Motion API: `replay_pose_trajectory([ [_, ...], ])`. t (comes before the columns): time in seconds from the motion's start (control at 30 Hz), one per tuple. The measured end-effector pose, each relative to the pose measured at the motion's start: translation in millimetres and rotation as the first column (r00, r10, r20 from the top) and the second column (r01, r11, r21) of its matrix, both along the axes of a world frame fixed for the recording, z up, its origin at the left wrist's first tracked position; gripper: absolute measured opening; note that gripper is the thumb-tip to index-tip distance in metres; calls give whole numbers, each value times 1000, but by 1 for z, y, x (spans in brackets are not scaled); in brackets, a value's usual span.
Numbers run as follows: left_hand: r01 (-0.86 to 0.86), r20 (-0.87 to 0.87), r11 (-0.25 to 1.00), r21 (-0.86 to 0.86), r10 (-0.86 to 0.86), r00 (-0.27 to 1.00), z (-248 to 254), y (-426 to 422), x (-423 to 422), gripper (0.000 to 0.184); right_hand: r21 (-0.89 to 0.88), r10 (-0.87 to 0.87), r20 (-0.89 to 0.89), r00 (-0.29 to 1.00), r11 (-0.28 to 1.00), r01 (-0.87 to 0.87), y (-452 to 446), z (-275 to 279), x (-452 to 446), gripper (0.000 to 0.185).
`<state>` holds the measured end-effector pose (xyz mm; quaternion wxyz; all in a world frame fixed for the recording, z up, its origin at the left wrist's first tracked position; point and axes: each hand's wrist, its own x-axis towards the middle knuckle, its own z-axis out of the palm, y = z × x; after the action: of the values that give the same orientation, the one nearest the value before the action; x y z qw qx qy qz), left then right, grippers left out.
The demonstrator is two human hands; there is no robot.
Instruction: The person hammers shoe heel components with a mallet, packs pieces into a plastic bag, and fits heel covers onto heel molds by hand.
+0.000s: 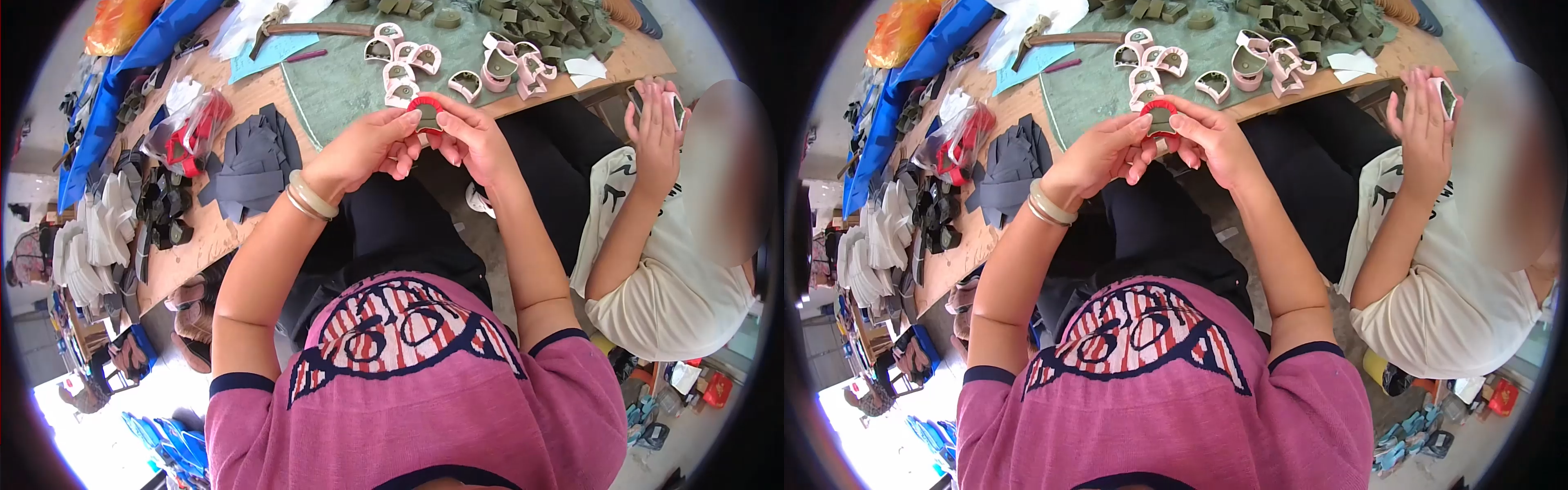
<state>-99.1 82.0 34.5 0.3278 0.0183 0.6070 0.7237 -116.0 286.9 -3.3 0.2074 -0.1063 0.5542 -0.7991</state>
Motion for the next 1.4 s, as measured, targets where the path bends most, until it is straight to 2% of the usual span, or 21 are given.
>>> replay_pose_trajectory([
  [0.03, -3, 3, 999, -38, 3, 1000, -2, 1, 0, 39, -1, 2, 3, 1000, 1000, -2, -1, 0, 1, 43],
  [0.13, -29, -5, 997, -78, 29, 1000, -8, 5, 3, 39, 146, -67, -75, 995, 986, 77, -2, 0, 5, 42],
  [0.3, -74, -6, 996, -54, 74, 997, -9, 11, 3, 37, 122, -80, -53, 995, 989, 86, 0, -5, 4, 42],
  [0.33, -72, -11, 996, -55, 72, 997, -13, 12, 4, 37, 67, -86, -19, 996, 994, 87, 0, -6, 4, 42],
  [0.37, -217, -152, 973, -76, 204, 967, -21, 15, 8, 31, 11, -90, 12, 996, 996, 90, 0, -6, 4, 43],
  [0.43, -493, -430, 869, -44, 429, 794, -27, 21, 12, 23, -45, -95, 30, 995, 994, 96, 2, -3, 0, 43],
  [0.47, -490, -436, 870, -42, 426, 793, -29, 20, 14, 23, -83, -92, 55, 994, 992, 96, 3, -3, 1, 43],
  [0.5, -523, -710, 844, -121, 295, 640, -25, 20, 19, 23, -120, -87, 80, 993, 988, 96, 4, -3, 2, 43],
  [0.53, -576, -896, 798, -179, 109, 430, -21, 20, 23, 25, -155, -79, 107, 991, 983, 95, 4, -1, 3, 43],
  [0.57, -640, -974, 738, -212, -111, 195, -19, 20, 26, 28, -153, -76, 109, 991, 984, 93, 4, -1, 6, 43],
  [0.73, -678, -975, 701, -221, -157, 155, -16, 14, 21, 25, -142, -57, 84, 995, 987, 69, 2, 2, 14, 42],
  [0.83, -657, -968, 718, -230, -237, 81, -13, 12, 19, 17, -123, -87, 56, 995, 988, 93, 2, 4, 16, 40],
  [0.93, -565, -954, 770, -298, -263, 145, -11, 6, 18, 15, 39, -77, -10, 997, 996, 77, 5, 13, 18, 38],
  [1.0, -516, -944, 791, -329, -274, 183, -14, 6, 20, 14, 45, -60, -4, 998, 997, 60, 8, 16, 20, 37],
  [1.1, -521, -972, 824, -223, -147, 183, -17, 11, 22, 29, 48, -23, -14, 1000, 999, 23, 10, 20, 21, 36],
  [1.13, -519, -972, 825, -224, -149, 183, -18, 14, 22, 29, 54, -18, -28, 999, 998, 20, 9, 22, 21, 36],
  [1.23, -525, -961, 838, -144, 8, 277, -23, 27, 32, 47, 78, -5, -43, 999, 997, 8, 10, 25, 26, 36],
  [1.27, -533, -959, 834, -144, 15, 284, -25, 28, 36, 47, 109, -3, -69, 998, 994, 11, 9, 26, 27, 36],
  [1.3, -462, -884, 873, -156, 85, 459, -25, 28, 42, 46, 137, 3, -94, 996, 990, 10, 7, 26, 29, 36],
  [1.37, -317, -625, 941, -120, 176, 761, -26, 29, 54, 45, 166, 22, -104, 994, 986, -4, 0, 24, 31, 36],
  [1.4, -322, -606, 938, -125, 185, 773, -32, 32, 59, 45, 188, -11, -182, 983, 981, 46, -8, 21, 31, 37],
])
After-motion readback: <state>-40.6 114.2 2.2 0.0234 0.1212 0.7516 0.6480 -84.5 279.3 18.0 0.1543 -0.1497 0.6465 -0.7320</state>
